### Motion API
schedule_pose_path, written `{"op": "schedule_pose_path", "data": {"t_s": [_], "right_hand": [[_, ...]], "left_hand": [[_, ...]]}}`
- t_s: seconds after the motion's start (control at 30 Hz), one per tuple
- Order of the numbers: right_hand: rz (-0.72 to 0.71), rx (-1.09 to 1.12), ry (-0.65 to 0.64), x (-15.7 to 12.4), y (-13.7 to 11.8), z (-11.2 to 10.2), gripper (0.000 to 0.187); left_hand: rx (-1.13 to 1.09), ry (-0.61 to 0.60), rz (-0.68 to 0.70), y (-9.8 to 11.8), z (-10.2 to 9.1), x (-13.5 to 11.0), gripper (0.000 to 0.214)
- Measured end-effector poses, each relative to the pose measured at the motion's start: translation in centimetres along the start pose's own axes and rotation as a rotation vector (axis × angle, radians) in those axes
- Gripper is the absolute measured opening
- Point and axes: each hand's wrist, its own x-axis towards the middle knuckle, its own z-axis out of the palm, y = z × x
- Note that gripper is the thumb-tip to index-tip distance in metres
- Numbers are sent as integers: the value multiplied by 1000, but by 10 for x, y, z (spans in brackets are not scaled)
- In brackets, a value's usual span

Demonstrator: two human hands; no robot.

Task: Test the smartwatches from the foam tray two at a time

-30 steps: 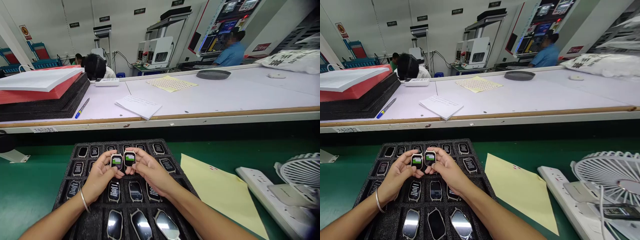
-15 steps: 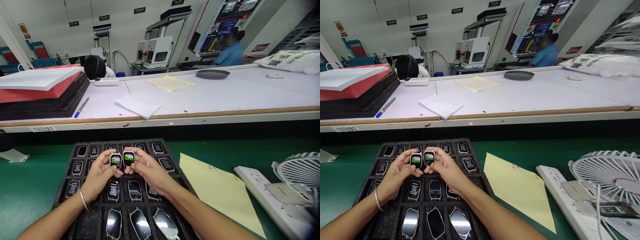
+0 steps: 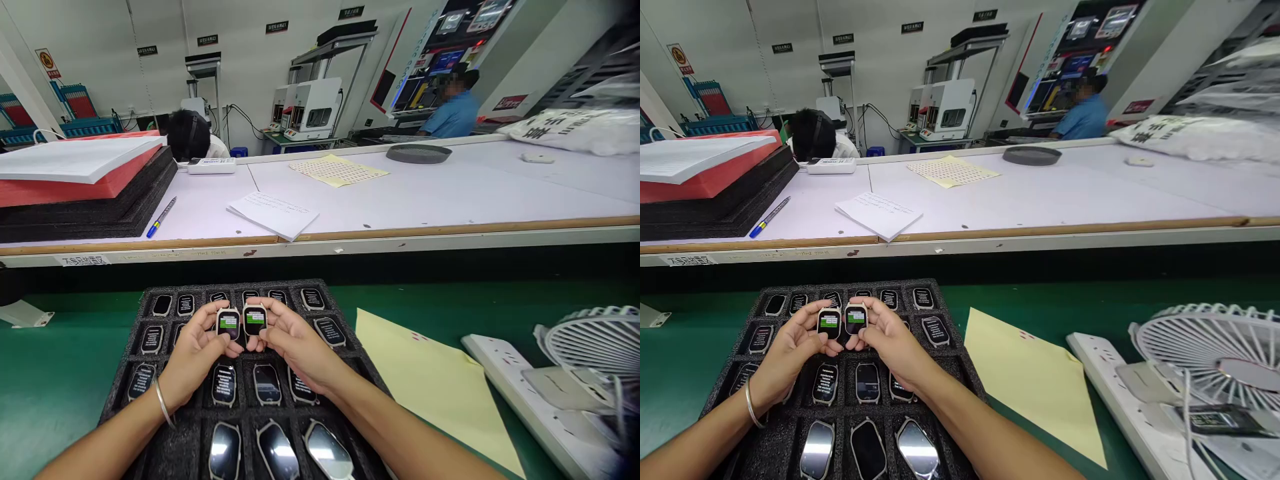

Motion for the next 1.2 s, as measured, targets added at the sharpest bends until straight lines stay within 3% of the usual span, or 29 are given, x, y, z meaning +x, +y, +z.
{"op": "schedule_pose_path", "data": {"t_s": [1.2], "right_hand": [[12, -50, 21, -1, 2, -1, 33]], "left_hand": [[-108, 2, -86, 5, 1, -2, 36]]}}
